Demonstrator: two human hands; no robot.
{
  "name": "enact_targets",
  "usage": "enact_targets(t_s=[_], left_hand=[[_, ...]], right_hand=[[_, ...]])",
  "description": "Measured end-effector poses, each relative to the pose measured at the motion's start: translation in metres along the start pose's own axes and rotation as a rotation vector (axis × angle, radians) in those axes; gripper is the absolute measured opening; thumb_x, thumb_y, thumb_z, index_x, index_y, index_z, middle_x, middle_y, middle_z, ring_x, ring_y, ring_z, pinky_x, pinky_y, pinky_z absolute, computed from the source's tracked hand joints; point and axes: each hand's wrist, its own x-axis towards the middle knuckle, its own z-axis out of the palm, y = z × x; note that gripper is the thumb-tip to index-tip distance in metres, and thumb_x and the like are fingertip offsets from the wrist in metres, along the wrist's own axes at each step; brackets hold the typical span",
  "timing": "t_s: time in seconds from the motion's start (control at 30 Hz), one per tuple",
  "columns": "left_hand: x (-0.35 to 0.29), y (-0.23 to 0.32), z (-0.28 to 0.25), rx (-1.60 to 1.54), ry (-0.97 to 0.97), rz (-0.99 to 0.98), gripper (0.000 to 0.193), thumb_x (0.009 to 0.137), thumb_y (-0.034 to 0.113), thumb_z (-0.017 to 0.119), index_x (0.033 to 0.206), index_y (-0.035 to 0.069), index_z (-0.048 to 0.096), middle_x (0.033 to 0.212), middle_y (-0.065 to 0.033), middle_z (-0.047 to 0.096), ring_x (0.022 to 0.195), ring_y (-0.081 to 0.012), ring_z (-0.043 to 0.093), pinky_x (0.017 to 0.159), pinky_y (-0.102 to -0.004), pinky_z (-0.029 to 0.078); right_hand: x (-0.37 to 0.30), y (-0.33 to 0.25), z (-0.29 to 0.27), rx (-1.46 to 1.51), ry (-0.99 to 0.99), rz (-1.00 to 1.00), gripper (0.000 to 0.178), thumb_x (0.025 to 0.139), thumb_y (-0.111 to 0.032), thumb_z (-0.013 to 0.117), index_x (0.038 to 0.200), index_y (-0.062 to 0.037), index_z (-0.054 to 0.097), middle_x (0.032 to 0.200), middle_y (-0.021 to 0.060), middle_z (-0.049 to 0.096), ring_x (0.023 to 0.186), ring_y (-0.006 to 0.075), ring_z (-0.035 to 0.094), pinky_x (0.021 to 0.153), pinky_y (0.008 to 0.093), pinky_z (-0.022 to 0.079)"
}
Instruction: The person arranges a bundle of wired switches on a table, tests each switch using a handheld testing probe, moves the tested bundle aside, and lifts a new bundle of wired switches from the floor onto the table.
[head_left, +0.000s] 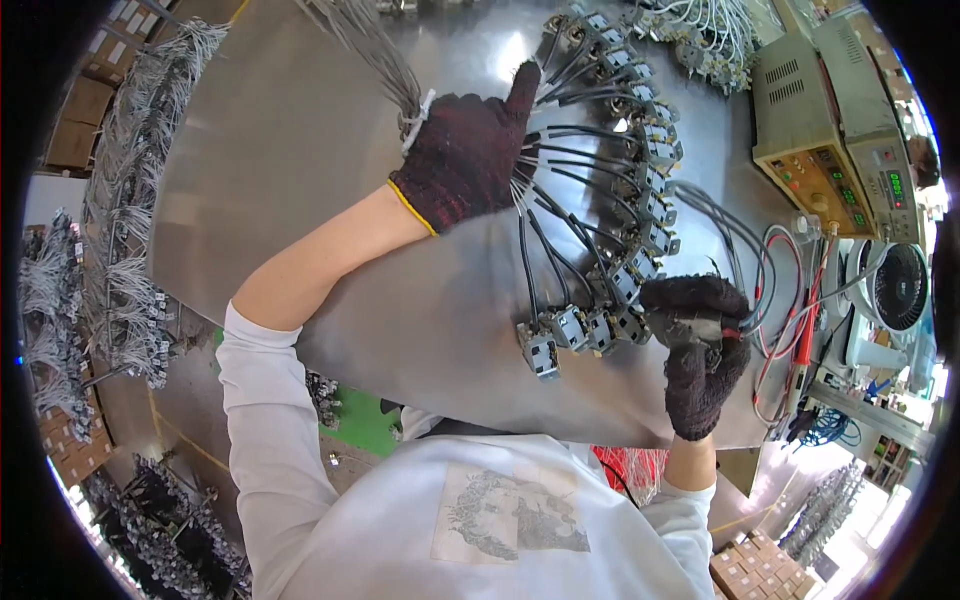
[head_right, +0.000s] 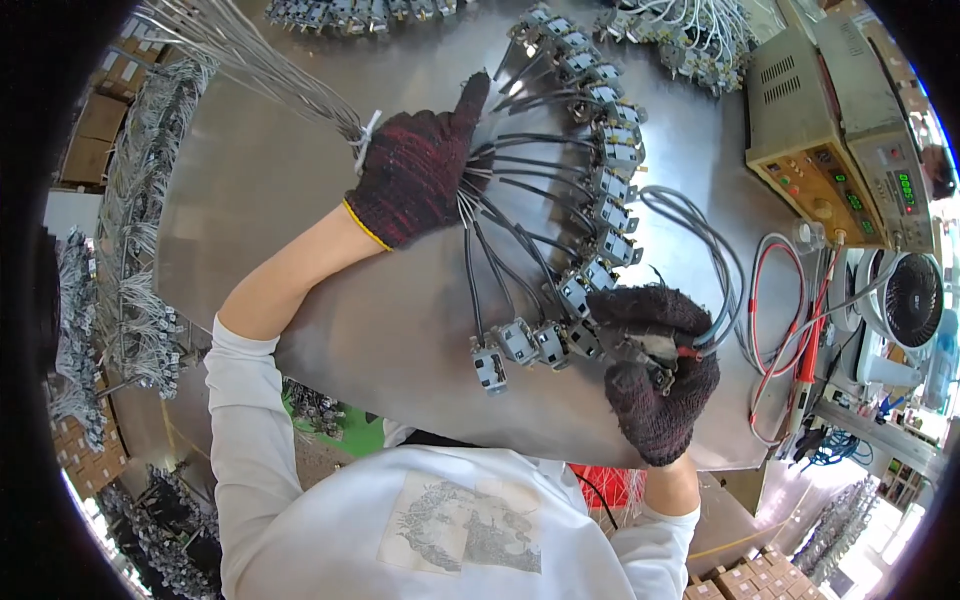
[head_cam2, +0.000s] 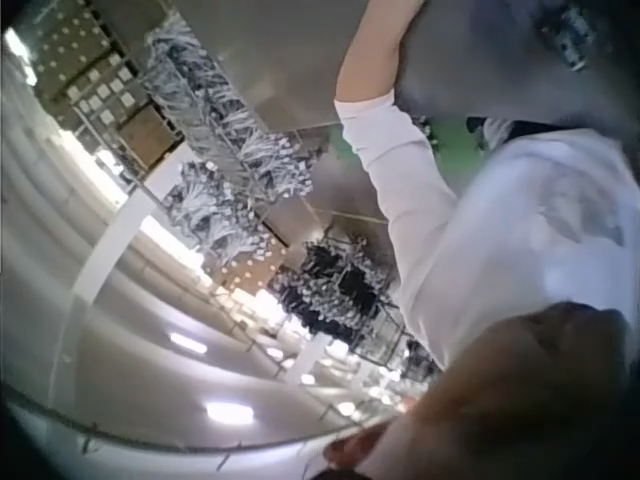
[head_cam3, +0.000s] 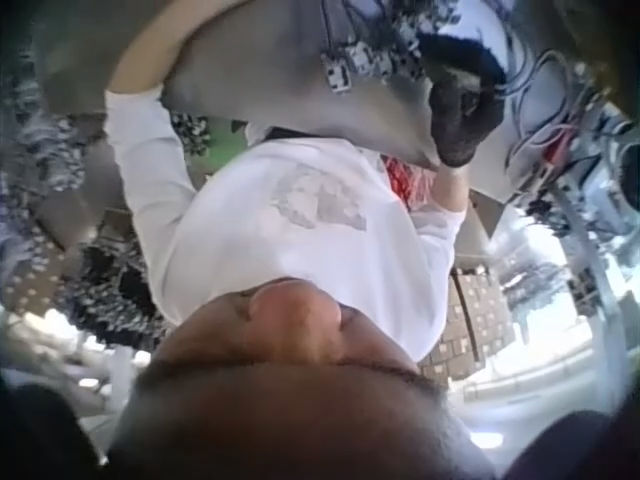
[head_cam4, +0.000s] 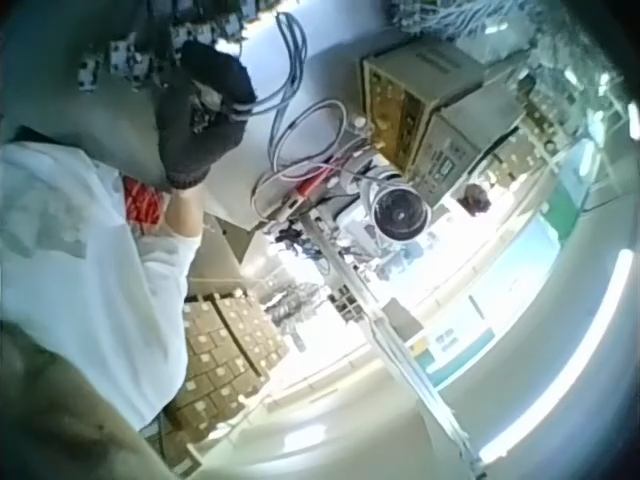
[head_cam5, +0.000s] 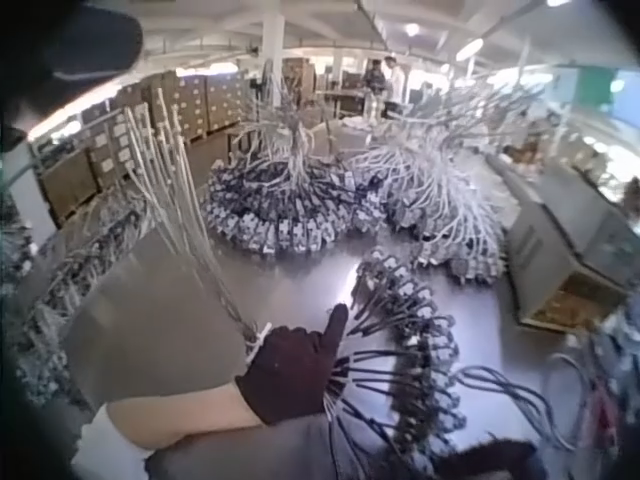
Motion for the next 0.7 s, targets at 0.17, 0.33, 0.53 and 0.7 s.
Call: enact_targets(t_s=[0.17, 0.33, 0.53, 0.7], left_hand=[[0.008, 0.006, -0.022, 0.114, 0.069, 0.082, 0.093, 0.089, 0.058, 0.060, 0.165, 0.015, 0.029, 0.129, -0.0188, 0.060, 0.122, -0.0352, 0.053, 0.097, -0.0511, 0.046], [-0.003, -0.002, -0.067, -0.128, -0.073, 0.333, 0.108, 0.075, 0.054, 0.078, 0.165, 0.021, 0.028, 0.160, -0.0290, 0.029, 0.144, -0.0460, 0.033, 0.116, -0.0593, 0.029], [-0.022, 0.001, -0.138, -0.566, -0.236, 0.796, 0.124, 0.062, 0.053, 0.087, 0.165, 0.015, 0.028, 0.163, -0.0291, 0.025, 0.148, -0.0477, 0.030, 0.118, -0.0584, 0.029], [-0.053, 0.057, -0.145, -0.587, -0.195, 0.823, 0.139, 0.050, 0.061, 0.090, 0.161, 0.002, 0.031, 0.163, -0.0279, 0.027, 0.153, -0.0467, 0.025, 0.122, -0.0611, 0.025]], right_hand=[[0.002, -0.015, -0.004, -0.019, -0.017, 0.073, 0.056, 0.088, -0.036, 0.078, 0.124, 0.0052, 0.065, 0.118, 0.0165, 0.072, 0.111, 0.0272, 0.066, 0.098, 0.0426, 0.051], [0.013, -0.033, -0.002, 0.043, -0.038, 0.083, 0.043, 0.089, -0.028, 0.077, 0.116, 0.0051, 0.068, 0.117, 0.0167, 0.071, 0.108, 0.0275, 0.067, 0.097, 0.0420, 0.052], [0.022, -0.062, -0.001, 0.110, -0.032, 0.100, 0.031, 0.091, -0.014, 0.074, 0.115, 0.0049, 0.066, 0.111, 0.0156, 0.072, 0.102, 0.0235, 0.068, 0.092, 0.0383, 0.054], [0.019, -0.076, -0.006, 0.069, -0.080, 0.095, 0.028, 0.093, -0.003, 0.067, 0.120, 0.0037, 0.062, 0.112, 0.0153, 0.072, 0.102, 0.0216, 0.069, 0.092, 0.0355, 0.054]])
